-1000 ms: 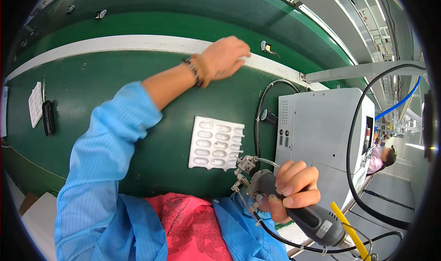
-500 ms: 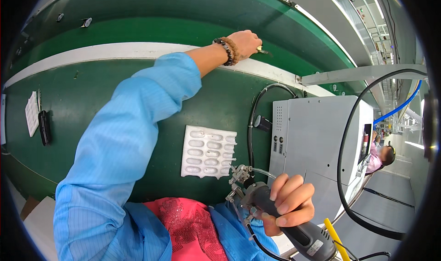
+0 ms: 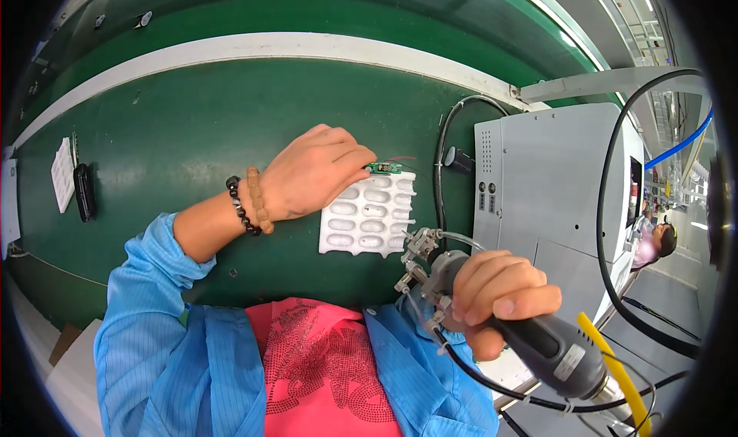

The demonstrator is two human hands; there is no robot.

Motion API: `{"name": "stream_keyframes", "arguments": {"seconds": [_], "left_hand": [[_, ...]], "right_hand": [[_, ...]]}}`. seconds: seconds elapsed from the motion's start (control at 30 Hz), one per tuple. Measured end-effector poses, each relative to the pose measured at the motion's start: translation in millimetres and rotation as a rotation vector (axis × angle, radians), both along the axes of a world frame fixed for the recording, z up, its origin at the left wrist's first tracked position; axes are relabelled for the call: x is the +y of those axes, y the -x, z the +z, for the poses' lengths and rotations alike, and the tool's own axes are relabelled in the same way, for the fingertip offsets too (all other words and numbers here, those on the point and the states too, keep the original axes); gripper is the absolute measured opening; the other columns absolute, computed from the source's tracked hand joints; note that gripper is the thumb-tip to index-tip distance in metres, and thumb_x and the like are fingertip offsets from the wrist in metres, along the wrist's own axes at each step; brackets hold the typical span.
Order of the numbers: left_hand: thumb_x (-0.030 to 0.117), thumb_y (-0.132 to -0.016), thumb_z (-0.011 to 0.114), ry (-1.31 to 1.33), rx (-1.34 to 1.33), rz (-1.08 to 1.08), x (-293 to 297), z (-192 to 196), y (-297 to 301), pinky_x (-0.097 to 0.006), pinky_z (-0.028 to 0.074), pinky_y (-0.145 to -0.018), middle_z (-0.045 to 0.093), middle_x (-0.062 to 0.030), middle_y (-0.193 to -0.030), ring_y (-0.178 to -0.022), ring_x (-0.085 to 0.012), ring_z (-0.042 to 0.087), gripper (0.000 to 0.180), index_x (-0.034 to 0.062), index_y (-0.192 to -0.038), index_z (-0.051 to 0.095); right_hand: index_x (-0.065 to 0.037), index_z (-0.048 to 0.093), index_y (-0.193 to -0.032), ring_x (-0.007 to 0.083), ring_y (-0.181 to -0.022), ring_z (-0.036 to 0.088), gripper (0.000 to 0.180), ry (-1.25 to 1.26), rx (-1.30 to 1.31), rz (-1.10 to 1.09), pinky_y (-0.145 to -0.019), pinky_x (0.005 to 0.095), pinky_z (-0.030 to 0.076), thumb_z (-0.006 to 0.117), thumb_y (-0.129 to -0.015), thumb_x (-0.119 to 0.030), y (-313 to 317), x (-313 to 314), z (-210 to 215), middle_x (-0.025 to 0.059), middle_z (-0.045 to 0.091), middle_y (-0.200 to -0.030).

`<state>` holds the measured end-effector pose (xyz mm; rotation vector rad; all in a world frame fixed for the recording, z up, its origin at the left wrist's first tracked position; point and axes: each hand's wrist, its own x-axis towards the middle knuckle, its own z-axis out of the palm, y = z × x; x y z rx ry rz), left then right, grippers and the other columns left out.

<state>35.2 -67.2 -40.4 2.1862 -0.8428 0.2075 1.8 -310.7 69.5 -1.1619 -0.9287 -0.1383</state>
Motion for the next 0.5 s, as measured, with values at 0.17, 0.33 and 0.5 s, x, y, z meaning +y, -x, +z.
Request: {"name": "stream_keyframes", "arguments": {"seconds": [0.17,0.33,0.5], "left_hand": [[0.016,-0.086,0.069,-0.078,-0.041,0.017,-2.5,-8.4,13.5,-0.040,0.047,-0.087,0.067,-0.0060,-0.101,-0.101,-0.0255,0.060,0.025,0.0044,-0.107,0.065],[0.015,-0.085,0.070,-0.138,-0.072,0.064,-8.1,-22.4,16.7,-0.040,0.047,-0.089,0.066,-0.0067,-0.105,-0.103,-0.0260,0.059,0.026,0.0041,-0.108,0.065],[0.014,-0.081,0.074,-0.051,-0.024,0.132,-16.6,-25.6,26.2,-0.039,0.048,-0.088,0.063,-0.0091,-0.104,-0.102,-0.0273,0.058,0.031,0.0033,-0.108,0.064]], "right_hand": [[0.000,0.050,-0.097,0.0176,-0.047,0.058,0.047,-0.005,0.033,-0.037,-0.043,0.0288,0.048,0.082,-0.083,-0.031,6.5,1.1,7.7,0.0044,0.056,-0.062],[0.001,0.050,-0.095,0.0172,-0.046,0.057,0.054,0.032,0.083,0.030,-0.042,0.0285,0.047,0.083,-0.080,-0.039,7.8,-1.2,17.4,0.0041,0.056,-0.061],[0.001,0.050,-0.095,0.0168,-0.046,0.057,0.058,-0.017,0.116,-0.014,-0.044,0.0287,0.048,0.083,-0.079,-0.044,9.0,2.0,14.9,0.0035,0.056,-0.061]]}}
